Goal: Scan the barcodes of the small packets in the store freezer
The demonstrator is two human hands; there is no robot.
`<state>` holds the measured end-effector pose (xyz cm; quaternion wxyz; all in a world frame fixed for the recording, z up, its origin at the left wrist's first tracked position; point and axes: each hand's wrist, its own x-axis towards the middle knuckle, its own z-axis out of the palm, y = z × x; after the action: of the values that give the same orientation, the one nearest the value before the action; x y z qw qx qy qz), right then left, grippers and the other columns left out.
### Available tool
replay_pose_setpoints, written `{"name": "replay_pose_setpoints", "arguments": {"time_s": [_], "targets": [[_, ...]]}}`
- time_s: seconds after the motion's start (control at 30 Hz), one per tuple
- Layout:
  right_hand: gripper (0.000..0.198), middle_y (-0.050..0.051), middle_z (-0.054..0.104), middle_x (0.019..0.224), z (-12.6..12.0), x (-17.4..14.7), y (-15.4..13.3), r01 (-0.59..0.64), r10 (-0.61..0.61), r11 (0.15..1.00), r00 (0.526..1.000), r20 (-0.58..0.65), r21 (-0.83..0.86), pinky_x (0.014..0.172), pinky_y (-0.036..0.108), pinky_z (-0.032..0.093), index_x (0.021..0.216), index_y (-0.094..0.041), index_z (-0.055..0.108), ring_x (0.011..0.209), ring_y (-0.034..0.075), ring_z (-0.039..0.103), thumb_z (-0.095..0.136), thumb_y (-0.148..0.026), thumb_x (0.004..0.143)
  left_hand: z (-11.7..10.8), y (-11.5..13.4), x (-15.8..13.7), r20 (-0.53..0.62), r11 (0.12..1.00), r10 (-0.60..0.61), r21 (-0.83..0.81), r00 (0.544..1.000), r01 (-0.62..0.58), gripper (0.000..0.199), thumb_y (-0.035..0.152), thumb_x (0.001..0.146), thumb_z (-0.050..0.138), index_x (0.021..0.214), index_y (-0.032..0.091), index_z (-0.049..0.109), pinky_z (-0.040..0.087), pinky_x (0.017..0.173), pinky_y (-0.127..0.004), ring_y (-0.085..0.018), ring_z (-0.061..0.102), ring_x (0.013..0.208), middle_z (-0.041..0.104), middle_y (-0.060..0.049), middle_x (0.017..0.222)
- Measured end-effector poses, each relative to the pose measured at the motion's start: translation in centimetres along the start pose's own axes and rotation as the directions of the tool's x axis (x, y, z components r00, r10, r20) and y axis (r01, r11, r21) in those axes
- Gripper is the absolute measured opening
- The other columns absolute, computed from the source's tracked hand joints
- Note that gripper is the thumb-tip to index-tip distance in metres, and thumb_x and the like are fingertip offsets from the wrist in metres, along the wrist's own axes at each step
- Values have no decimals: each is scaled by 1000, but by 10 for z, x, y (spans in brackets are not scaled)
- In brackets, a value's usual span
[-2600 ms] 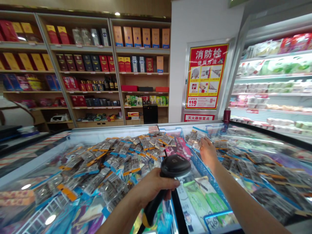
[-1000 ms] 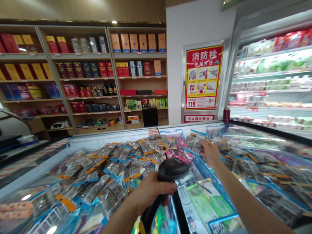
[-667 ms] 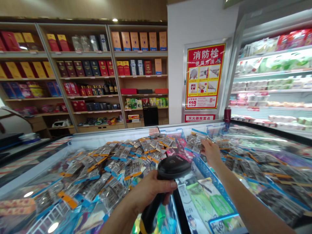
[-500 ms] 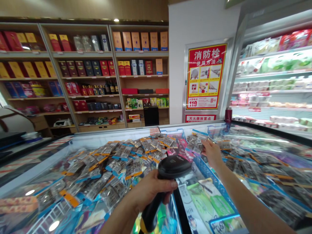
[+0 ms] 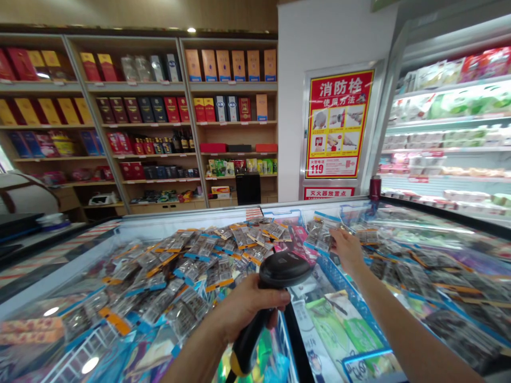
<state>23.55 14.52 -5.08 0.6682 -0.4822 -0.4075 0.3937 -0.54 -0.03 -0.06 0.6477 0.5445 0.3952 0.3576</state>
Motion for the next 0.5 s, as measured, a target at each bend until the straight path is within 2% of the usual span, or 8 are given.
{"name": "replay_pose_setpoints", "arguments": {"time_s": [0.23,0.37,0.5], "targets": [[17,-3,56,49,1,-4,-3,15,-16,999,1000,20,46,44,24,41,62,-19,57,44,12,50,61,-34,58,7,5,-4,-39,999,-17,50,999,19,23,31,55,66,54,11,54,29,41,-20,-6,43,37,48,2,44],[16,-4,54,47,2,-6,-4,35,-36,998,999,28,49,44,24,41,60,-19,56,45,13,50,61,-35,59,4,1,-2,-22,999,-4,48,1000,5,25,33,56,67,56,11,54,31,43,-20,-7,45,39,49,2,47],[16,-4,55,48,3,-8,-7,6,-6,1000,1000,-1,25,42,23,41,61,-19,57,45,12,50,60,-34,59,0,-3,0,-45,999,-8,31,999,10,28,35,56,68,61,11,55,33,43,-21,-7,47,41,51,1,53]]}}
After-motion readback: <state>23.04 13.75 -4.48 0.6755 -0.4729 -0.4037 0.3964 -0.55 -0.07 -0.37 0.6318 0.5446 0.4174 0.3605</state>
